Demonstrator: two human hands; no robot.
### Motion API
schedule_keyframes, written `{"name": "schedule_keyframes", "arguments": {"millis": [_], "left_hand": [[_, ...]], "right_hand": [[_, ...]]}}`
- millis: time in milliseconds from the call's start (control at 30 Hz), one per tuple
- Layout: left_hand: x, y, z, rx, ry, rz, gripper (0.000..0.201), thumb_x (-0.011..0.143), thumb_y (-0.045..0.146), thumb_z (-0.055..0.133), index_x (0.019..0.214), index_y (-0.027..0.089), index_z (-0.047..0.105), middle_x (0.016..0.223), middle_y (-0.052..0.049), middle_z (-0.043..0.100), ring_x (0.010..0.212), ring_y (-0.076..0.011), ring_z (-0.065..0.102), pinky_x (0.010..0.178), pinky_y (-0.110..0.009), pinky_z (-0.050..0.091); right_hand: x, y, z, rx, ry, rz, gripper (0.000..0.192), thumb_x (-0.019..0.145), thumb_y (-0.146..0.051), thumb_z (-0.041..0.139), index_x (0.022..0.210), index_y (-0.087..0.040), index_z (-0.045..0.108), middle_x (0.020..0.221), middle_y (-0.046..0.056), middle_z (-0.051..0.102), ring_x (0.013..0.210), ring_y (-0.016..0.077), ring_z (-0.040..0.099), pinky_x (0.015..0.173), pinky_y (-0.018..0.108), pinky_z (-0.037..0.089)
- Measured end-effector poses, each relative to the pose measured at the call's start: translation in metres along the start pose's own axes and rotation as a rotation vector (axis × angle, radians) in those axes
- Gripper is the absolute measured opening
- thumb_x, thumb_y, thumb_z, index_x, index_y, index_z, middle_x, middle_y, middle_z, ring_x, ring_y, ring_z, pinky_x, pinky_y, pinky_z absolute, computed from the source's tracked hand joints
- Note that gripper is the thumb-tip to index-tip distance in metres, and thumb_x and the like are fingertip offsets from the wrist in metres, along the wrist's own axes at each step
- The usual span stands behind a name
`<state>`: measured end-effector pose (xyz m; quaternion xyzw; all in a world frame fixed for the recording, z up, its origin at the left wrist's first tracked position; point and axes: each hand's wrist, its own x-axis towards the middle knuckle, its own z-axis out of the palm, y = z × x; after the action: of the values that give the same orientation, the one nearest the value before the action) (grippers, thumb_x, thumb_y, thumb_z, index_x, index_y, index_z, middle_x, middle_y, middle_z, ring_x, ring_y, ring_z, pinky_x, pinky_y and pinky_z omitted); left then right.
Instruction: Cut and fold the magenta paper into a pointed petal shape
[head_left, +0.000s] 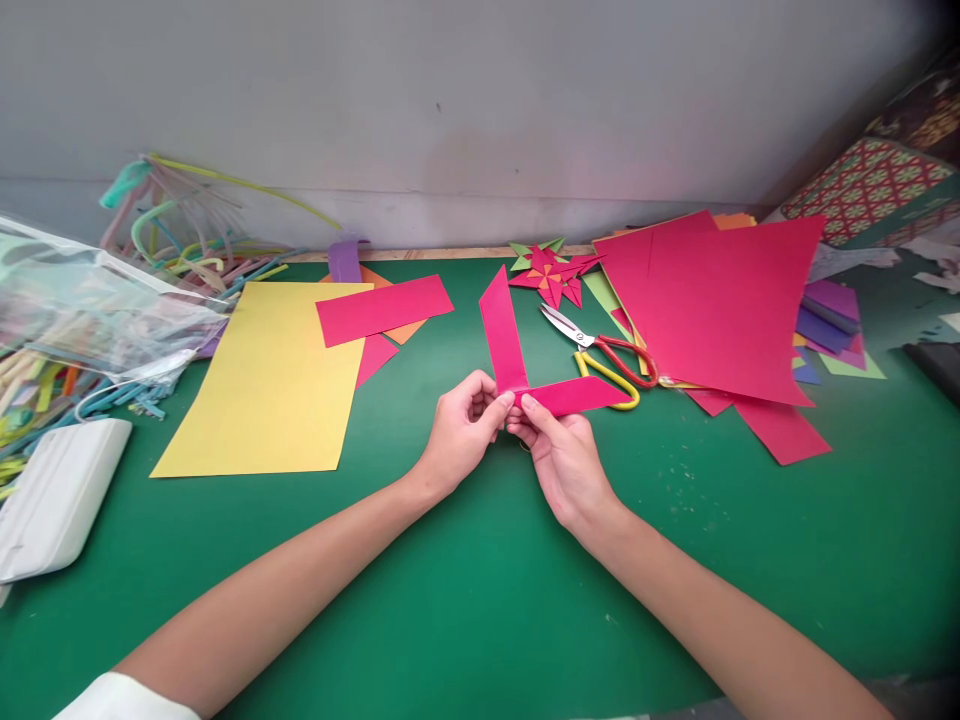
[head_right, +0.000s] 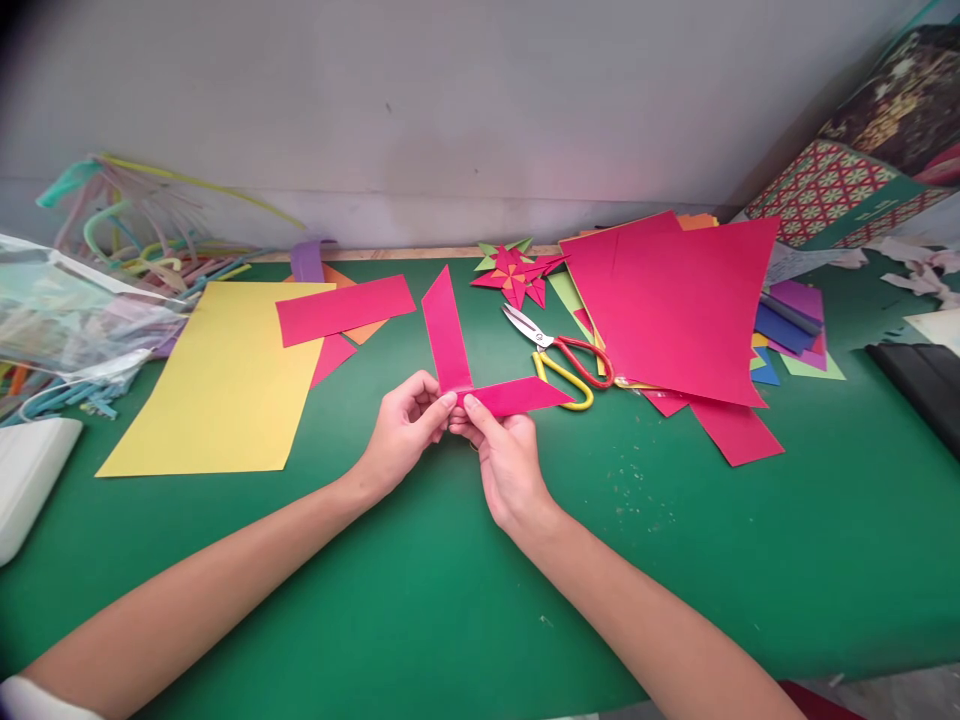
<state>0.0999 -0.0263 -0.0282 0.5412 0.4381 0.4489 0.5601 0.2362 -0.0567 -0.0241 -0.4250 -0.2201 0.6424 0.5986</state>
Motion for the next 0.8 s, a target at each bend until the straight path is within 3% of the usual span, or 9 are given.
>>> {"name": "schedule_keyframes", "arguments": {"millis": [233,500,800], "left_hand": [[0.0001,0.0006,0.0008,-0.003,0.024,0.035,0.030,0.094,0.045,0.073,0.085,0.019,0.062,0.076,0.002,0.064,0.065,-0.0109,0.056,0.059,-0.022,0.044],[0.0027,0.0022,-0.0012,-0.036,-0.027,-0.007,0.032,0.093,0.049,0.074,0.088,0.019,0.065,0.071,0.003,0.058,0.057,-0.0089,0.045,0.054,-0.023,0.040],[0.0028,0.0011,-0.0002,-0.042,0.001,0.013,0.030,0.092,0.046,0.075,0.086,0.019,0.065,0.075,0.002,0.061,0.063,-0.0104,0.049,0.057,-0.023,0.041]], "right_hand": [[-0.0016,0.0001,0.0029,-0.058,0.058,-0.027,0.020,0.079,-0.036,0.090,0.080,-0.017,0.083,0.079,0.007,0.080,0.076,0.0205,0.073,0.076,0.034,0.061],[-0.0013,-0.0014,0.0003,-0.130,0.077,-0.097,0.021,0.081,-0.037,0.089,0.082,-0.017,0.084,0.080,0.007,0.080,0.075,0.0191,0.072,0.075,0.032,0.060],[0.0017,0.0028,-0.0009,-0.150,0.086,-0.118,0.024,0.081,-0.040,0.089,0.085,-0.017,0.083,0.083,0.008,0.081,0.078,0.0217,0.075,0.073,0.034,0.060]]}}
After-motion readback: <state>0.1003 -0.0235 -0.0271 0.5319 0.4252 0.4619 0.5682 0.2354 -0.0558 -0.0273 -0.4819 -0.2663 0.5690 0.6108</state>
